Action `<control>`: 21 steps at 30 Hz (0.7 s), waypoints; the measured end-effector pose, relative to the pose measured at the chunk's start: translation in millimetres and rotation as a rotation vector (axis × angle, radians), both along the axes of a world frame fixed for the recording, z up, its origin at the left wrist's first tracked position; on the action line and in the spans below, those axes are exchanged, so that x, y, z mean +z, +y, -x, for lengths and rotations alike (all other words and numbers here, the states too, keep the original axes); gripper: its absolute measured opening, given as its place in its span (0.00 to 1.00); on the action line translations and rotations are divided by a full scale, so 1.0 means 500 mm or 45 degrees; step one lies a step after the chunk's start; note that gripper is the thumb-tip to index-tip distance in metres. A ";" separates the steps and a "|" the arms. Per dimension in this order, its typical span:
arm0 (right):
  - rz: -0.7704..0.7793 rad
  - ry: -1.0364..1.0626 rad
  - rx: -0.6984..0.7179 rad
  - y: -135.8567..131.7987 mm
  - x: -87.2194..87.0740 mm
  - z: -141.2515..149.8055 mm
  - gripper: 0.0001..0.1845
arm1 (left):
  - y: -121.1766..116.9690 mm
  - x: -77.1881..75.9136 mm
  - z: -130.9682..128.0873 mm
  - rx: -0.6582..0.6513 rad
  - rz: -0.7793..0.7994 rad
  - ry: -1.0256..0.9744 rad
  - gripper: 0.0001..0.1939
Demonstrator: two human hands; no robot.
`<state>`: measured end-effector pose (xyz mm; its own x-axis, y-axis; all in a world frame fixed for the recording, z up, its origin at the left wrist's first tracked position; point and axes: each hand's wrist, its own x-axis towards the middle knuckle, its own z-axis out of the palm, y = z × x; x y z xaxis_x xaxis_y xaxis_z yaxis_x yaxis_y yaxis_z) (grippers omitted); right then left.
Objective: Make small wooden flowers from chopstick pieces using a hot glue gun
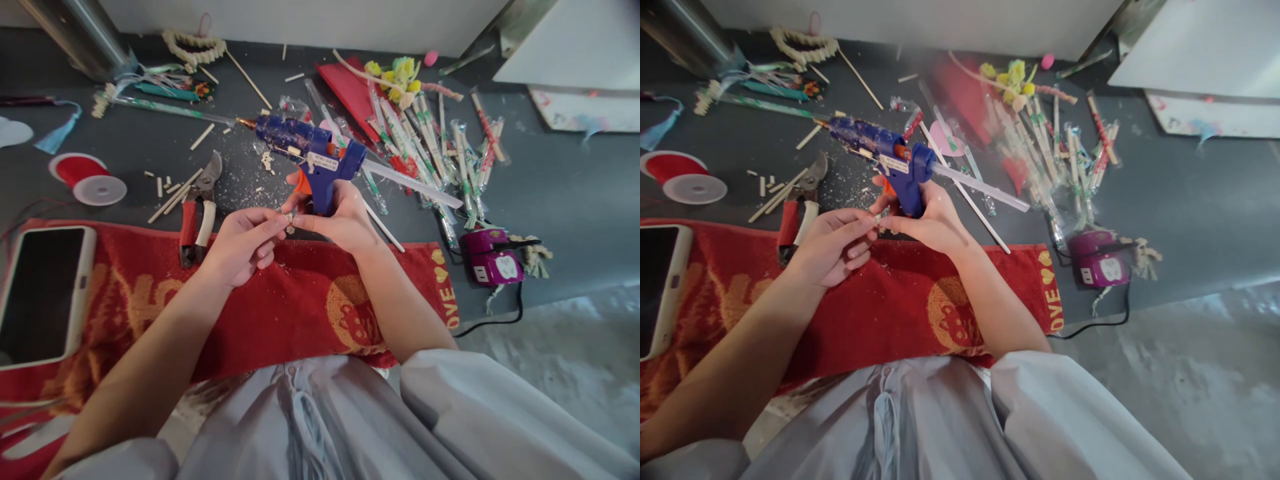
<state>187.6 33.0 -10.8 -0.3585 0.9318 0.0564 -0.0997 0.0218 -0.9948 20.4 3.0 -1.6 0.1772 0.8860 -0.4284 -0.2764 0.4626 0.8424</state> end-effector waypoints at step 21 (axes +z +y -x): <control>0.026 0.119 -0.025 0.006 -0.006 -0.021 0.25 | 0.025 0.020 0.015 0.348 0.245 -0.319 0.11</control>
